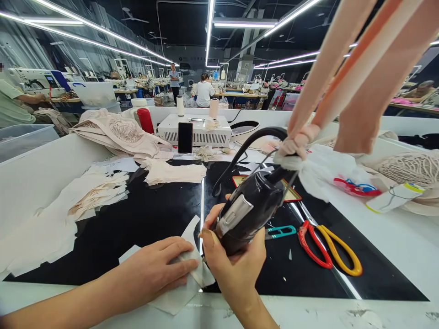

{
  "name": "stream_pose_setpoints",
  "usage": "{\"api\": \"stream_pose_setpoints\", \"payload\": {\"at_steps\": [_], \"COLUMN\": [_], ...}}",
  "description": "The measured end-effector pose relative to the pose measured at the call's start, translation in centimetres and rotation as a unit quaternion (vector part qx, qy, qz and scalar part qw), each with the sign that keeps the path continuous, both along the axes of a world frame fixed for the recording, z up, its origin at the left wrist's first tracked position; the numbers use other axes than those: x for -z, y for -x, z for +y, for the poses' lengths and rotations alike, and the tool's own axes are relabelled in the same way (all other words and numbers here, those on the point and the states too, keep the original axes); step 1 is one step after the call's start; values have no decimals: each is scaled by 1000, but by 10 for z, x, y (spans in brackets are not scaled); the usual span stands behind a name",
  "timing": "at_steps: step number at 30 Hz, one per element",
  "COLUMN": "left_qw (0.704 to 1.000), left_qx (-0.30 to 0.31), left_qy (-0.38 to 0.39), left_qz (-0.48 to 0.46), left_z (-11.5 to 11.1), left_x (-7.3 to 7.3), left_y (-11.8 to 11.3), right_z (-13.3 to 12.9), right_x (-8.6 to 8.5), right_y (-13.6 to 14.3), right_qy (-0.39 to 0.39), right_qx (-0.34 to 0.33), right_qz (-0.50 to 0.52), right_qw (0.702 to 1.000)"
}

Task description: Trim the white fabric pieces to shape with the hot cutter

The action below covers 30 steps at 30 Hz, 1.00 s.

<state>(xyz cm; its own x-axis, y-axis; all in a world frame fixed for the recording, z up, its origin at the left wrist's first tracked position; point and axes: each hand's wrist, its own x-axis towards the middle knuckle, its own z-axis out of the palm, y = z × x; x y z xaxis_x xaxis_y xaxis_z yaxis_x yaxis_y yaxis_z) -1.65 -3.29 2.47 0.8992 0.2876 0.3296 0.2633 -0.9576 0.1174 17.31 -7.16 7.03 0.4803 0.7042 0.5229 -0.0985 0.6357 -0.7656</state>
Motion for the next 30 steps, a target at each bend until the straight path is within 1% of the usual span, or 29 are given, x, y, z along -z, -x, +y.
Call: {"api": "stream_pose_setpoints", "payload": {"at_steps": [5, 12, 20, 30], "left_qw": [1000, 1000, 999, 999], "left_qx": [-9, -13, -16, -22], "left_qy": [16, 5, 34, 30], "left_qz": [-2, 3, 13, 14], "left_z": [-1, -3, -5, -5], "left_x": [-1, 2, 1, 3], "left_y": [-1, -2, 1, -1], "right_z": [-1, 0, -1, -1], "right_x": [0, 0, 0, 0], "right_y": [0, 0, 1, -1], "right_qy": [0, 0, -2, 8], "right_qx": [1, -1, -6, -6], "right_qz": [-2, -2, 4, 6], "right_qw": [1000, 1000, 1000, 1000]}}
